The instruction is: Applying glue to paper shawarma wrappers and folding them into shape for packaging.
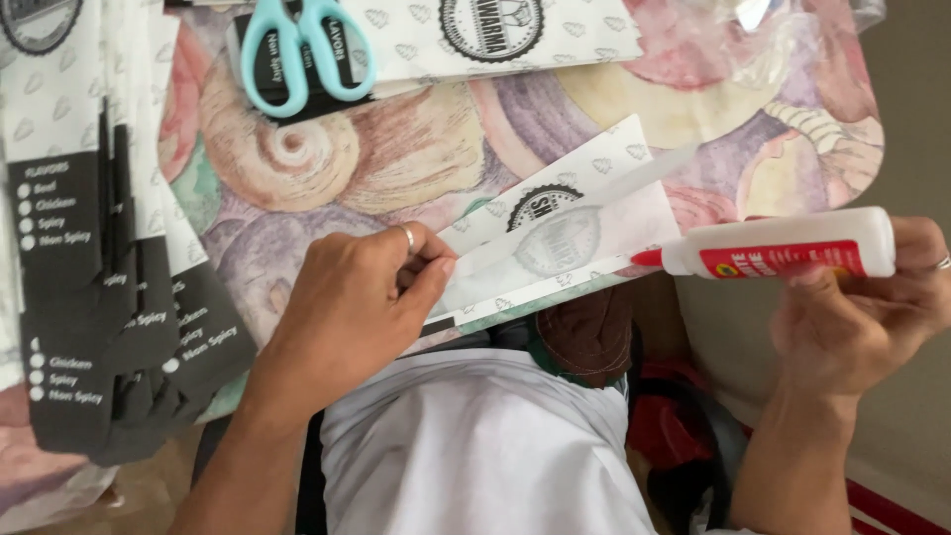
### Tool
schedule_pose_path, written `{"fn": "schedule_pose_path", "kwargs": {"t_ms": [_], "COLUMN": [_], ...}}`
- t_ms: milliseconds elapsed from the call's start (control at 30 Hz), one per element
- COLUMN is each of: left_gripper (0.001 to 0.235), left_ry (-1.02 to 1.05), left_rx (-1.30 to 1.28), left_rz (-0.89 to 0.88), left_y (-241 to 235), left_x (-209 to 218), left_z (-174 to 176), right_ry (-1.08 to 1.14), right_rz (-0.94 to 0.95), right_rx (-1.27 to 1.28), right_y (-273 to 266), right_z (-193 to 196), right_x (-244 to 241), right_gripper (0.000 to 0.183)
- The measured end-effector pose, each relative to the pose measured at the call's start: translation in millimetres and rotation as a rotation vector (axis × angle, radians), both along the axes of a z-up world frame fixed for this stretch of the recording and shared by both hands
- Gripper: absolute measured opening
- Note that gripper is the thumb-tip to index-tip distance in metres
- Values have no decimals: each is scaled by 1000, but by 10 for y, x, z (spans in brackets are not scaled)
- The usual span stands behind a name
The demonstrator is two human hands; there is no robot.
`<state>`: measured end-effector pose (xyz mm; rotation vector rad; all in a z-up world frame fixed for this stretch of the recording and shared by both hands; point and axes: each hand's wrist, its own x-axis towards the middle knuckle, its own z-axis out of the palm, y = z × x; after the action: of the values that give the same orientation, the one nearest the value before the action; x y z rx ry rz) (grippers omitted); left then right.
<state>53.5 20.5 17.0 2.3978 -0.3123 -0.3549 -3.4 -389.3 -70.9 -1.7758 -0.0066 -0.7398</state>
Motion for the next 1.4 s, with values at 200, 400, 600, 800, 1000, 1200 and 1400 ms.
{"fn": "schedule_pose_path", "kwargs": {"t_ms": [200,400,600,800,1000,1200,1400], "left_gripper": [19,17,20,18,13,22,27], "left_ry": [-88,-6,25,78,99,-161,-541], "left_rx": [-102,-167,-214,-245,-262,-244,-15], "left_rz": [-37,-7,-16,-3,-16,-171,-297], "left_y": [3,19,32,48,100,108,-23], "left_x": [18,96,161,176,48,-351,-640], "left_z": [-16,-34,-96,-37,-31,-80,-182], "right_ry": [-57,-192,-151,-60,72,198,195], "right_rz": [115,324,421,495,491,397,749], "right_rx": [-91,-201,-101,18,547,706,531], "right_y": [732,1426,1741,2099,1492,1243,1835], "right_z": [-3,82,-13,117,94,205,279], "right_x": [12,55,25,25,-39,-284,-344], "right_gripper": [43,50,55,47,35,64,39]}}
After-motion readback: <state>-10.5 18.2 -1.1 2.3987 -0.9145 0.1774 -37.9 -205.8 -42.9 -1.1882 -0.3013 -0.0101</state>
